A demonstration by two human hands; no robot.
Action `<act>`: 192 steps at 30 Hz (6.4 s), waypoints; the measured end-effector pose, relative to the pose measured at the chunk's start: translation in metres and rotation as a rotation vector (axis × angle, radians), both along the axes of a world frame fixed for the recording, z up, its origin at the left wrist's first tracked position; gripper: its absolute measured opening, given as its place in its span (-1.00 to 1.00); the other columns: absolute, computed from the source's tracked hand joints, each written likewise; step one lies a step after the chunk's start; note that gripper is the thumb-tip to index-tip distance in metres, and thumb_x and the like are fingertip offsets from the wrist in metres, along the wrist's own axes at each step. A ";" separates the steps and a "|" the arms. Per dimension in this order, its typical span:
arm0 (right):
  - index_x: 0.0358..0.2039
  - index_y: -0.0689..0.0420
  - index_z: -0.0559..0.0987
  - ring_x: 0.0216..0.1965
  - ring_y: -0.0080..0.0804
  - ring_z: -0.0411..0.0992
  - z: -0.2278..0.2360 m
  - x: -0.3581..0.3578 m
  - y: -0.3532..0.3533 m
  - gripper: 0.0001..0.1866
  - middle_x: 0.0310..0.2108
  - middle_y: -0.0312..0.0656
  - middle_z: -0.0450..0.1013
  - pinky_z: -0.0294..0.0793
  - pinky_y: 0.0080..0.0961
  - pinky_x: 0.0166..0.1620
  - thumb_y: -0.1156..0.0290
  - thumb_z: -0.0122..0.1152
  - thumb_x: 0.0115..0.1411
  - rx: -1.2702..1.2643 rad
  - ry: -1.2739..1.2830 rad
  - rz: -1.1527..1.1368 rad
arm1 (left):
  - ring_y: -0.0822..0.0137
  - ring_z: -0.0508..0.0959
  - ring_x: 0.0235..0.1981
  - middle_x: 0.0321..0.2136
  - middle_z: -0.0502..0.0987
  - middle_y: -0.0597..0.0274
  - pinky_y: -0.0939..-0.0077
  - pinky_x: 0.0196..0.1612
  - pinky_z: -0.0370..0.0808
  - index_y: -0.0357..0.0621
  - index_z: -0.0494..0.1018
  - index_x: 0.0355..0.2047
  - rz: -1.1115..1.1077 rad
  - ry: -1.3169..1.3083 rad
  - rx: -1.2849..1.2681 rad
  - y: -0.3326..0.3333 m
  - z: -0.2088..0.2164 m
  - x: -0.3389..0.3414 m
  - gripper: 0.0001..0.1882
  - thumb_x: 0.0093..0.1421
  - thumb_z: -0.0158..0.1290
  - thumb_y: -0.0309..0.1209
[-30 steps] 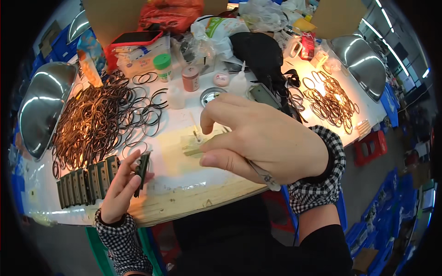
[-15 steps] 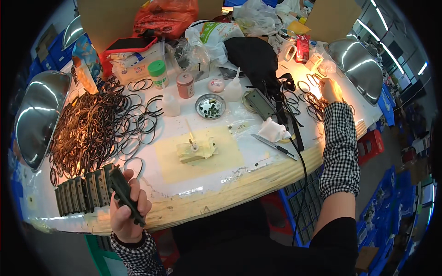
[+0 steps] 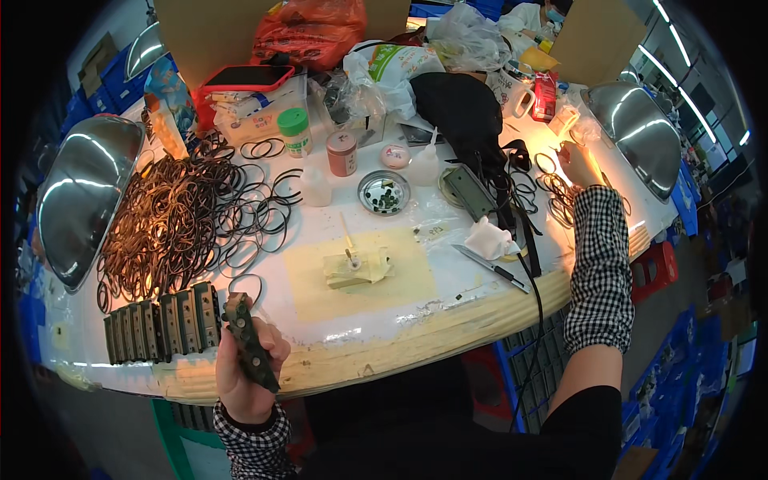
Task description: Assembling the outer shell and internal components of toy grenades at a workshop table.
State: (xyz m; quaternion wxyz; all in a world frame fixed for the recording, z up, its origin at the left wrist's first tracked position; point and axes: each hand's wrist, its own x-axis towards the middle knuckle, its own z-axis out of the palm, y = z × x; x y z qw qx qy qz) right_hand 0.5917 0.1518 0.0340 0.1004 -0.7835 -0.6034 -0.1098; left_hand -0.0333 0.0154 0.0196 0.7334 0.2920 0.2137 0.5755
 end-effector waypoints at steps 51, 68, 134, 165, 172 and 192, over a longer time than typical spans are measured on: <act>-0.31 0.20 0.62 -0.47 -0.39 0.51 0.072 -0.388 -0.088 -0.85 -0.48 -0.18 0.52 0.42 -0.56 -0.46 0.53 0.33 0.06 0.103 0.665 1.067 | 0.25 0.57 -0.20 0.01 0.44 -0.08 0.38 -0.12 0.53 -0.28 0.28 0.11 0.074 0.072 0.014 -0.007 -0.011 0.016 -0.58 0.33 -0.03 -0.30; -0.41 0.25 0.53 -0.57 -0.55 0.34 0.064 -0.443 -0.085 -0.89 -0.57 -0.25 0.46 0.30 -0.60 -0.52 0.49 0.25 0.11 -0.123 1.023 1.082 | 0.25 0.55 -0.07 -0.12 0.53 0.11 0.23 0.06 0.50 -0.19 0.30 0.07 0.087 -0.079 0.020 -0.008 -0.006 0.025 -0.66 0.31 0.02 -0.42; -0.41 0.23 0.58 -0.71 -0.58 0.26 0.015 -0.443 -0.117 -0.88 -0.57 -0.24 0.43 0.20 -0.64 -0.62 0.63 0.29 -0.01 0.148 1.179 0.775 | 0.46 0.54 -0.14 -0.17 0.54 0.23 0.50 -0.04 0.51 -0.26 0.39 -0.02 0.135 0.014 0.053 -0.007 -0.015 0.041 -0.75 0.33 -0.01 -0.46; -0.38 0.25 0.60 -0.62 -0.45 0.35 0.018 -0.441 -0.126 -0.85 -0.59 -0.21 0.40 0.26 -0.58 -0.58 0.66 0.30 -0.02 0.301 0.998 0.787 | 0.42 0.55 -0.19 -0.20 0.54 0.20 0.49 -0.09 0.52 -0.25 0.38 -0.05 0.132 0.037 -0.035 -0.007 -0.015 0.047 -0.77 0.32 -0.01 -0.45; -0.33 0.23 0.63 -0.69 -0.60 0.23 0.009 -0.438 -0.129 -0.85 -0.60 -0.24 0.41 0.15 -0.64 -0.62 0.63 0.30 0.02 0.192 1.082 0.797 | 0.46 0.57 -0.20 -0.20 0.55 0.22 0.54 -0.12 0.55 -0.25 0.39 -0.06 0.200 0.038 0.077 -0.002 -0.013 0.040 -0.78 0.32 0.01 -0.45; -0.35 0.24 0.59 -0.75 -0.84 0.06 0.031 -0.428 -0.131 -0.90 -0.69 -0.45 0.33 -0.02 -0.75 -0.67 0.50 0.31 0.14 0.021 1.236 0.809 | 0.16 0.56 -0.16 -0.21 0.54 0.03 0.14 0.05 0.52 -0.34 0.48 -0.08 0.836 1.228 0.976 0.008 -0.003 0.029 -0.59 0.00 0.10 -0.76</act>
